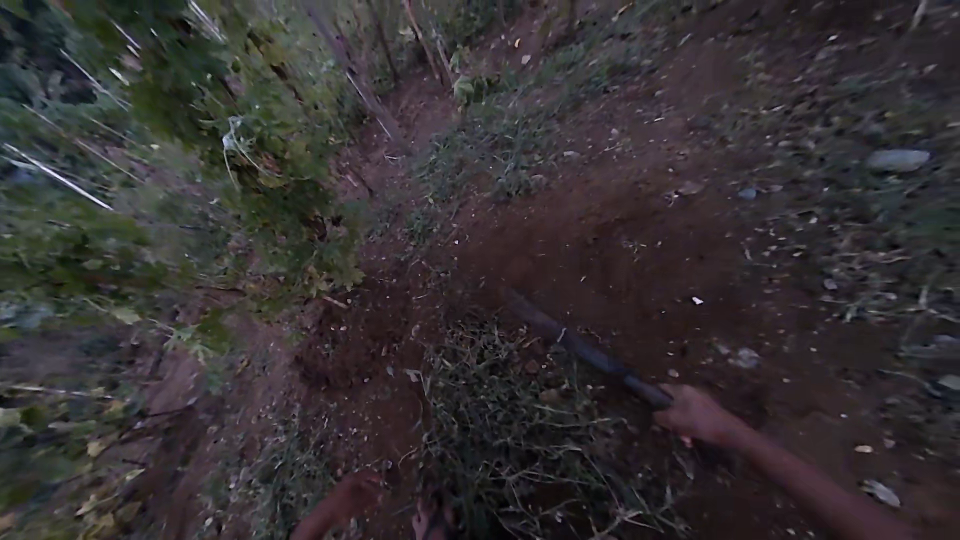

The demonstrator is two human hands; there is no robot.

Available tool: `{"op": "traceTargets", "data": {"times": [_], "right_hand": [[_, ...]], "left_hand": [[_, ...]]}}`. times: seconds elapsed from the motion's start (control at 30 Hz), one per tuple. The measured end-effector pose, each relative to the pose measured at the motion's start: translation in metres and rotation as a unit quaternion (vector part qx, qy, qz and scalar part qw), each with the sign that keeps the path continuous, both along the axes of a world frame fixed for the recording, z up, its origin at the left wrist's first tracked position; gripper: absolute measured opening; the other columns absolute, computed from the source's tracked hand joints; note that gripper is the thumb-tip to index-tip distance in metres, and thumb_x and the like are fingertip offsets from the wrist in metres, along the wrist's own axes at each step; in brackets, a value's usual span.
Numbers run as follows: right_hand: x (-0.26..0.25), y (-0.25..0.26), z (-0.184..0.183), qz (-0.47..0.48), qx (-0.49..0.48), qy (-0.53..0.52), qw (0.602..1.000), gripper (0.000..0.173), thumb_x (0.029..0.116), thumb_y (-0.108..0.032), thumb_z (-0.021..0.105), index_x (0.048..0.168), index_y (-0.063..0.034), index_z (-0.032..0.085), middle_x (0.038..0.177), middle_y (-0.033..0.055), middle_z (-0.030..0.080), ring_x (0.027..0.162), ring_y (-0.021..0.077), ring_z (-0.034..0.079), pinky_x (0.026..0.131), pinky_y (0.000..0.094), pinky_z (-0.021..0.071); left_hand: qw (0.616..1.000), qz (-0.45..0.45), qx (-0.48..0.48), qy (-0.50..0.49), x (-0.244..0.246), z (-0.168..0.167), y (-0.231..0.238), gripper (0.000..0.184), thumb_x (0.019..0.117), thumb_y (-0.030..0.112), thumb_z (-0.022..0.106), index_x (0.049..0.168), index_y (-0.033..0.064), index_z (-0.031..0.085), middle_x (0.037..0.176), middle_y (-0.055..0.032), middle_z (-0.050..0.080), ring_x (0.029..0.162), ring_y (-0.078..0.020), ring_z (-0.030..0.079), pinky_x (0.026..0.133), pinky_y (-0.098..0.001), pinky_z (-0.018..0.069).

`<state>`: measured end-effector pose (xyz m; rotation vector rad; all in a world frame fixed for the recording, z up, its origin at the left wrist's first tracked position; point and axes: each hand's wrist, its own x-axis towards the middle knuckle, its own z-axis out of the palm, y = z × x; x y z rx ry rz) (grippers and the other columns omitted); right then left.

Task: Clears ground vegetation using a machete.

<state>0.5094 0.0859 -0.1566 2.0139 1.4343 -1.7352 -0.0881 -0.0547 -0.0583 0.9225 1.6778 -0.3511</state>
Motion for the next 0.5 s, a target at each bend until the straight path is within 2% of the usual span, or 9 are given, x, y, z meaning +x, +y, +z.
{"op": "traceTargets", "data": {"times": [0.07, 0.13, 0.23, 0.27, 0.3, 0.33, 0.37, 0.43, 0.5], "right_hand": [[0.017, 0.009, 0.004, -0.067, 0.018, 0.012, 0.998, 0.040, 0.0951, -0.005, 0.070, 0.132, 0.0034, 0.056, 0.089, 0.0189, 0.065, 0.063, 0.0235, 0.063, 0.064, 0.0417, 0.0563], [0.015, 0.023, 0.009, -0.190, 0.037, 0.036, 0.981, 0.036, 0.0975, -0.004, 0.065, 0.130, 0.0046, 0.054, 0.084, 0.0125, 0.061, 0.059, 0.0168, 0.059, 0.060, 0.0348, 0.0550], [-0.015, 0.049, -0.003, -0.433, 0.074, 0.135, 0.888, 0.024, 0.0992, -0.005, 0.058, 0.121, -0.0001, 0.051, 0.072, 0.0006, 0.053, 0.053, 0.0092, 0.056, 0.056, 0.0276, 0.0566], [-0.028, 0.055, -0.010, -0.489, 0.082, 0.166, 0.852, 0.020, 0.0991, -0.005, 0.057, 0.118, -0.0013, 0.051, 0.070, -0.0009, 0.053, 0.052, 0.0095, 0.057, 0.056, 0.0285, 0.0582], [-0.040, 0.055, -0.018, -0.510, 0.084, 0.182, 0.837, 0.019, 0.0982, -0.004, 0.058, 0.116, -0.0014, 0.051, 0.069, -0.0005, 0.054, 0.052, 0.0105, 0.059, 0.056, 0.0298, 0.0595], [-0.050, 0.048, -0.025, -0.488, 0.077, 0.175, 0.852, 0.022, 0.0963, -0.002, 0.059, 0.117, 0.0000, 0.051, 0.069, 0.0014, 0.055, 0.052, 0.0119, 0.060, 0.055, 0.0308, 0.0600], [-0.055, 0.035, -0.029, -0.420, 0.059, 0.148, 0.894, 0.031, 0.0931, 0.000, 0.060, 0.122, 0.0035, 0.051, 0.073, 0.0057, 0.058, 0.054, 0.0144, 0.061, 0.057, 0.0329, 0.0593], [-0.053, 0.008, -0.032, -0.199, -0.006, 0.077, 0.977, 0.041, 0.0917, -0.001, 0.067, 0.130, 0.0061, 0.055, 0.084, 0.0157, 0.062, 0.062, 0.0212, 0.061, 0.064, 0.0399, 0.0565], [-0.049, -0.001, -0.031, -0.007, -0.052, 0.023, 0.998, 0.041, 0.0957, -0.009, 0.070, 0.132, 0.0021, 0.056, 0.090, 0.0180, 0.065, 0.067, 0.0241, 0.064, 0.067, 0.0424, 0.0569]], "left_hand": [[1.000, 0.001, 0.003, -0.002, -0.003, -0.002, -0.002, 0.047, 0.1017, 0.017, 0.063, 0.144, -0.0012, 0.051, 0.132, -0.0245, 0.063, 0.119, -0.0336, 0.064, 0.104, -0.0477, 0.0495], [1.000, 0.000, 0.003, -0.004, -0.002, 0.000, -0.004, 0.048, 0.1014, 0.018, 0.064, 0.144, -0.0008, 0.051, 0.131, -0.0241, 0.063, 0.119, -0.0329, 0.064, 0.105, -0.0471, 0.0497], [1.000, 0.007, -0.005, 0.000, 0.005, 0.002, -0.002, 0.049, 0.1008, 0.017, 0.065, 0.144, -0.0012, 0.051, 0.131, -0.0248, 0.063, 0.118, -0.0329, 0.064, 0.104, -0.0472, 0.0500], [1.000, 0.004, -0.007, 0.002, 0.006, 0.002, -0.001, 0.049, 0.1007, 0.017, 0.065, 0.144, -0.0016, 0.050, 0.132, -0.0251, 0.062, 0.119, -0.0333, 0.064, 0.104, -0.0471, 0.0498], [1.000, 0.002, -0.008, 0.003, 0.006, 0.002, 0.000, 0.049, 0.1007, 0.016, 0.065, 0.144, -0.0018, 0.050, 0.132, -0.0255, 0.062, 0.119, -0.0336, 0.064, 0.105, -0.0470, 0.0495], [1.000, 0.002, -0.009, 0.003, 0.005, 0.001, -0.001, 0.050, 0.1007, 0.016, 0.065, 0.144, -0.0022, 0.049, 0.133, -0.0258, 0.062, 0.119, -0.0339, 0.064, 0.105, -0.0468, 0.0494], [1.000, 0.001, -0.008, 0.001, 0.005, 0.001, -0.001, 0.050, 0.1006, 0.015, 0.065, 0.144, -0.0026, 0.049, 0.132, -0.0258, 0.062, 0.118, -0.0337, 0.064, 0.105, -0.0465, 0.0498], [1.000, 0.003, -0.005, -0.008, 0.005, 0.002, 0.001, 0.048, 0.1008, 0.014, 0.064, 0.144, -0.0030, 0.049, 0.130, -0.0257, 0.063, 0.117, -0.0332, 0.065, 0.104, -0.0464, 0.0502], [1.000, 0.004, -0.006, -0.009, 0.003, 0.006, 0.003, 0.047, 0.1018, 0.016, 0.063, 0.144, -0.0012, 0.050, 0.131, -0.0242, 0.063, 0.118, -0.0326, 0.064, 0.104, -0.0468, 0.0497]]}}
